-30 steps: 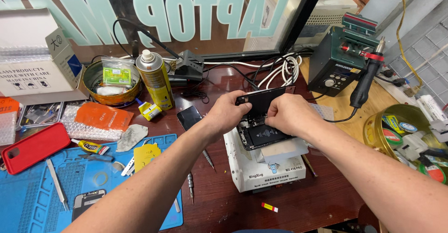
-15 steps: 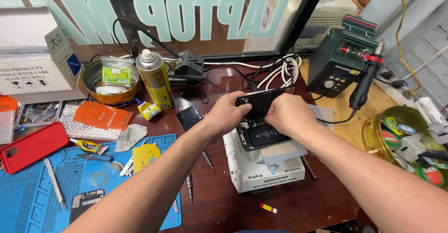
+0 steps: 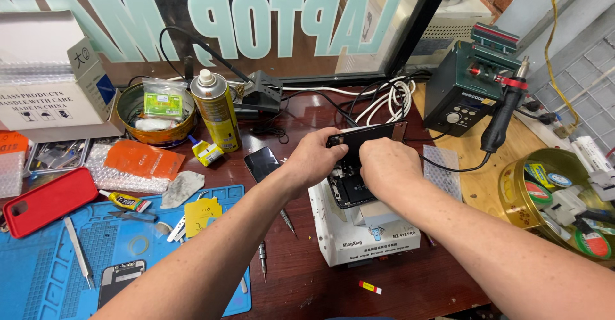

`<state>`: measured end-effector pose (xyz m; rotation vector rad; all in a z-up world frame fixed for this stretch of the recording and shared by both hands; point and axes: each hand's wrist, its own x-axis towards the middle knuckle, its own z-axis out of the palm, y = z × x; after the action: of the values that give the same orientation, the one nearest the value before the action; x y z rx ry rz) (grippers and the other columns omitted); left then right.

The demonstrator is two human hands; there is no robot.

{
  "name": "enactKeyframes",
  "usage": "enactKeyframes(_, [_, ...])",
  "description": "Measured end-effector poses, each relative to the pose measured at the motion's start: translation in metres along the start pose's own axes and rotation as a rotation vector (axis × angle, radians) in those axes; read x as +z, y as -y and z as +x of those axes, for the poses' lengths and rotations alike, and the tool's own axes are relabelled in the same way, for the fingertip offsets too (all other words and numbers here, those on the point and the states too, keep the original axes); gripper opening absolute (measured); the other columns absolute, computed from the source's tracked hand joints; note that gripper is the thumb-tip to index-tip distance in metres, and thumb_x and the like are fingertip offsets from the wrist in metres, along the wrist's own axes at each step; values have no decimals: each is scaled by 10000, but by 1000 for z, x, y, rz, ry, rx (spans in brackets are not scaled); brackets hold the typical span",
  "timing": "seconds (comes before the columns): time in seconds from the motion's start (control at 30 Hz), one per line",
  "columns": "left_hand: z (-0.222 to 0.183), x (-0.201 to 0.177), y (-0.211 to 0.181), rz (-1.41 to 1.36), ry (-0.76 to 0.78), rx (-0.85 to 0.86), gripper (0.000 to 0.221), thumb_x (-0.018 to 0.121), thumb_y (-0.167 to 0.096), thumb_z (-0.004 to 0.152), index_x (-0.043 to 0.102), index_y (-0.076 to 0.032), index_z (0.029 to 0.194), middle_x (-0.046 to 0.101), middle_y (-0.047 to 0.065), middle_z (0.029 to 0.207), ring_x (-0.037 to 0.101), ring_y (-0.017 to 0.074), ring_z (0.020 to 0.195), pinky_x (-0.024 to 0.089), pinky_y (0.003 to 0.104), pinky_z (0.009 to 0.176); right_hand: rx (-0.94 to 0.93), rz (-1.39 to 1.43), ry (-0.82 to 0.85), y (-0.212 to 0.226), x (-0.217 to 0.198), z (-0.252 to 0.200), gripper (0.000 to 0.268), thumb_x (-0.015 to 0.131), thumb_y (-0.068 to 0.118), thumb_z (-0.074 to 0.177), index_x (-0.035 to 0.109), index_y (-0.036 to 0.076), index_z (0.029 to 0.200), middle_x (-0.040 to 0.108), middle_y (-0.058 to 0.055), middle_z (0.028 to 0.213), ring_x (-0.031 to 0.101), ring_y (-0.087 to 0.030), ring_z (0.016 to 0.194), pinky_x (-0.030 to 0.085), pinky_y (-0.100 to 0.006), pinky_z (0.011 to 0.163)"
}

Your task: The person disassembles a smartphone by removing screws and prying open the casing. They detach the screen assembly from the frame and set it aside, then continue to remove internal components using a screwdriver and a prying tool.

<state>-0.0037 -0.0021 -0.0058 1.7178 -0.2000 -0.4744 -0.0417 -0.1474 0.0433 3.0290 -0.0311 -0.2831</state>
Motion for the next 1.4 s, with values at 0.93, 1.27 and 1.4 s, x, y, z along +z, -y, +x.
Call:
enactKeyframes(0.93, [-4,-41,-36,-408,101,-102,232,619,-147,950,661,-47,1156,718,35,987,697,149,875,605,398,836,-154,1126,-242,-104,-34,18,409,627,235,977,607,130,1372,709,3,1202,692,-114,1055,588,-335,832])
enactKeyframes(1.27, [-38,-25,-50,-469,57,-143,337,537,-349,998,611,-76,1181,685,30,933,683,155,812,580,381,775,-78,1855,270,-146,-4,27,200,551,167,1036,655,26,1134,738,-48,1059,710,-153,943,584,-359,892])
enactKeyframes(1.4, [-62,1,1,-421,-238,-279,274,640,-215,991,631,9,1148,626,86,875,591,189,718,486,392,687,-10,2059,269,-190,33,33,118,591,214,1076,638,106,1073,700,16,980,684,-123,873,568,-350,857])
